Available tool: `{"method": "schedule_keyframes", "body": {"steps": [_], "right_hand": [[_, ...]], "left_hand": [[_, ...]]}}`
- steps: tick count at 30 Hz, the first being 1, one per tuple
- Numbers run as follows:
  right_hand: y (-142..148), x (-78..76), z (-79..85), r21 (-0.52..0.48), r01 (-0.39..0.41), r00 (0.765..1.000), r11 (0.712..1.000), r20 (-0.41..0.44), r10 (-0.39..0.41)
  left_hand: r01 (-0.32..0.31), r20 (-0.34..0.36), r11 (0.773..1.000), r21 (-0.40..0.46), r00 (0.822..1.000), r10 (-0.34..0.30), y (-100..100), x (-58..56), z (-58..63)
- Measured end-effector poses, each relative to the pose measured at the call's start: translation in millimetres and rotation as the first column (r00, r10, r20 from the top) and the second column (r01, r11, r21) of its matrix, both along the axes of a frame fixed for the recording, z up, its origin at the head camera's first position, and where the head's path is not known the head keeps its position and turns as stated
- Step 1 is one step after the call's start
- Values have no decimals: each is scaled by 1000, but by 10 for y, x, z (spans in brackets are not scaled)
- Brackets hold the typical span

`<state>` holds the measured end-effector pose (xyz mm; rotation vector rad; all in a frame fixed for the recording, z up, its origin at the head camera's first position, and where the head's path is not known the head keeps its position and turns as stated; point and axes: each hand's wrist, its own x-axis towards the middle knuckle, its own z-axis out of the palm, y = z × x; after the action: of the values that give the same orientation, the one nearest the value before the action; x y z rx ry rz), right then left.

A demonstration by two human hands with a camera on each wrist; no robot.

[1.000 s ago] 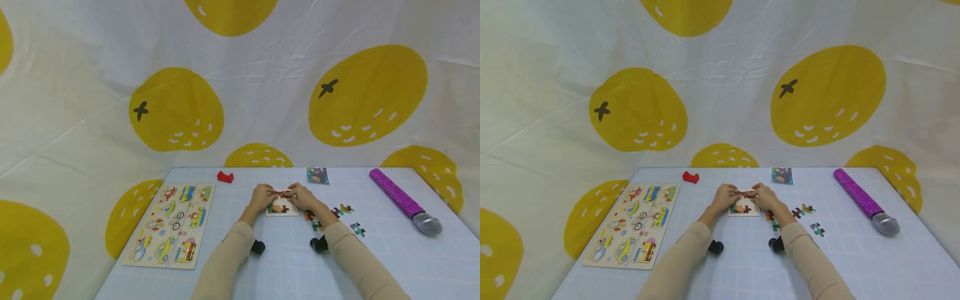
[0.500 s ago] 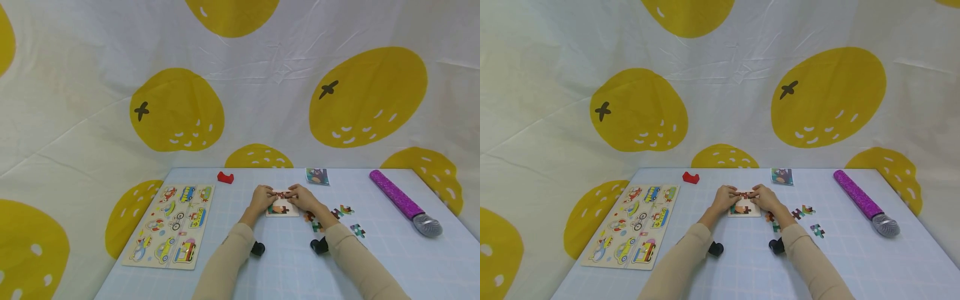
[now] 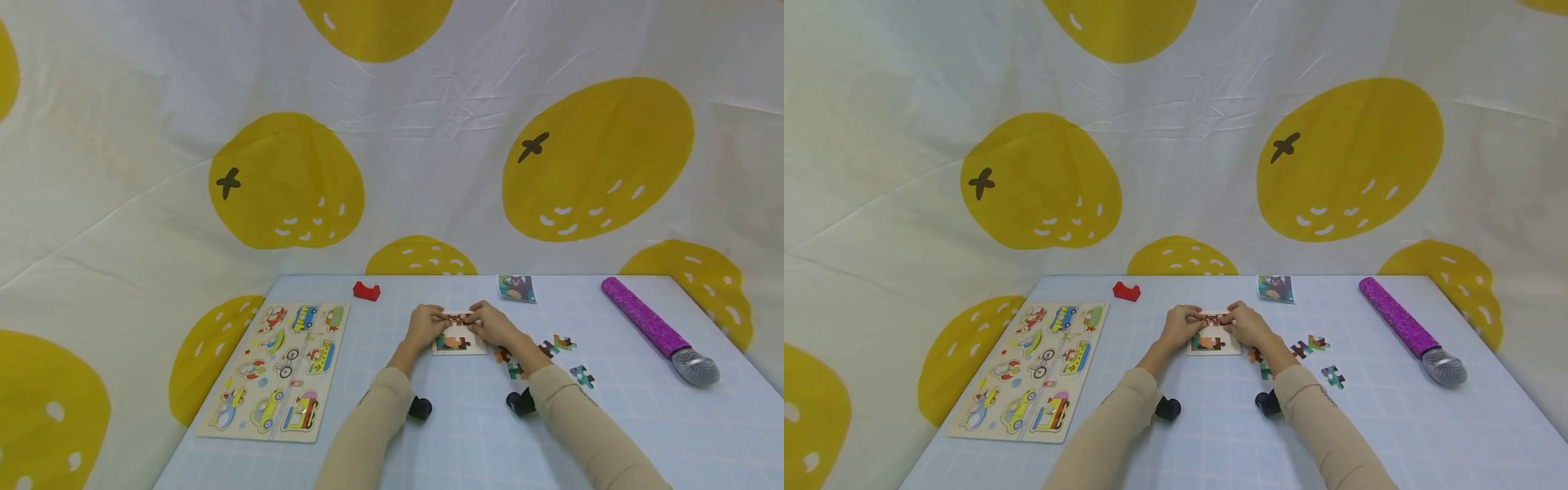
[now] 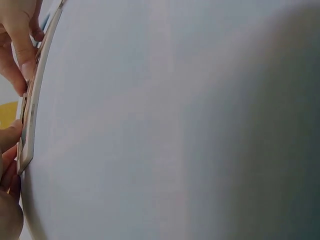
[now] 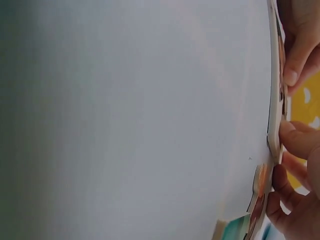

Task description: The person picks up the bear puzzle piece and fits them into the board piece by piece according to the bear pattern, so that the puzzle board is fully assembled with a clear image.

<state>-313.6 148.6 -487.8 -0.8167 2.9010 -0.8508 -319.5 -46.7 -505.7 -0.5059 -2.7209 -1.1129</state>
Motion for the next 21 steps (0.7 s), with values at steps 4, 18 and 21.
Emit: {"method": "schedule_keyframes", "body": {"steps": [4, 18, 21], "right_hand": [[-5, -3, -21, -38, 25, 1000, 999, 5, -25], [-6, 11, 23, -33, 3, 1000, 999, 20, -2], [2, 9, 30, -50, 9, 999, 999, 42, -7]], "left_hand": [[-23, 7, 1000, 19, 1000, 23, 0, -9, -25], [-37, 36, 995, 92, 999, 34, 9, 11, -5], [-28, 41, 995, 98, 999, 24, -5, -3, -8]]}}
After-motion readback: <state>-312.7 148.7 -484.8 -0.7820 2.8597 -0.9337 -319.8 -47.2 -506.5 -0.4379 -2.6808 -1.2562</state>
